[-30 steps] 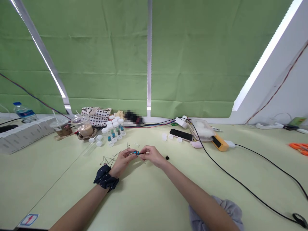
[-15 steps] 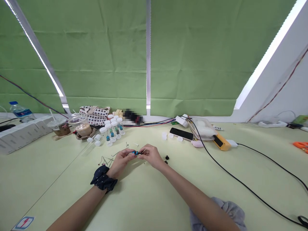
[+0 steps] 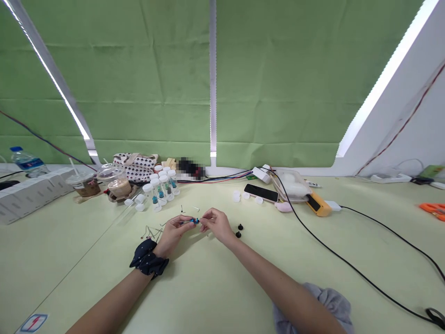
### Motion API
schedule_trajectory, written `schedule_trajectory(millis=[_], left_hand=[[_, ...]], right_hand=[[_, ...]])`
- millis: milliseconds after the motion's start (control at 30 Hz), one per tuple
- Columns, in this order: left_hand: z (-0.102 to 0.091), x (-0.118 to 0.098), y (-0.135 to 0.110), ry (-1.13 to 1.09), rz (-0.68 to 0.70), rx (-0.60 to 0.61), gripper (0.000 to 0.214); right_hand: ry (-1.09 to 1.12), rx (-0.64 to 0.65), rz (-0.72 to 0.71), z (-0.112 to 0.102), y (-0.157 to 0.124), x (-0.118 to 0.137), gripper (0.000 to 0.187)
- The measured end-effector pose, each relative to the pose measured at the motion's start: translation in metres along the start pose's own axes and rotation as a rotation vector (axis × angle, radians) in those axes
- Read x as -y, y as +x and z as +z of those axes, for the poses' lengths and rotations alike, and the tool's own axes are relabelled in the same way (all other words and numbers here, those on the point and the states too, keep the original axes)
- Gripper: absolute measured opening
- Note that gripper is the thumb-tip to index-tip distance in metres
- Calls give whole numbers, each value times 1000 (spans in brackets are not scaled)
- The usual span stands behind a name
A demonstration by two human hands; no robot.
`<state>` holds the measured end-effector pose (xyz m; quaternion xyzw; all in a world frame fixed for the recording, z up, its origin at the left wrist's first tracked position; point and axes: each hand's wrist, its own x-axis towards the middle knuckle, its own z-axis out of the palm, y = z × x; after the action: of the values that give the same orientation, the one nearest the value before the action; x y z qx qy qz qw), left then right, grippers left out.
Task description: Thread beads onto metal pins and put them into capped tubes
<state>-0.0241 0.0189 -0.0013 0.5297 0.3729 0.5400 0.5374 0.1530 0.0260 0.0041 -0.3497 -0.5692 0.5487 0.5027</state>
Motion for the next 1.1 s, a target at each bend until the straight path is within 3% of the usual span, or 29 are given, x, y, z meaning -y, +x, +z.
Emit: schedule_trajectory(millis=[367, 633, 867, 1000, 1100], left_hand=[[-1, 4, 1, -150, -78, -17, 25], [-2, 1, 0, -85, -87, -21, 24], [0, -3, -2, -21, -47, -2, 22], [1, -3, -3, -5, -32, 20, 21], [0, -3, -3, 28, -29, 29, 20]], right_hand=[[28, 54, -11, -1, -1, -4, 31], [-18, 34, -2, -2, 0, -6, 32], [-94, 89, 148, -3, -3, 1, 40], [-145, 45, 183, -2, -2, -1, 48], [-58, -21, 162, 1, -2, -3, 42]])
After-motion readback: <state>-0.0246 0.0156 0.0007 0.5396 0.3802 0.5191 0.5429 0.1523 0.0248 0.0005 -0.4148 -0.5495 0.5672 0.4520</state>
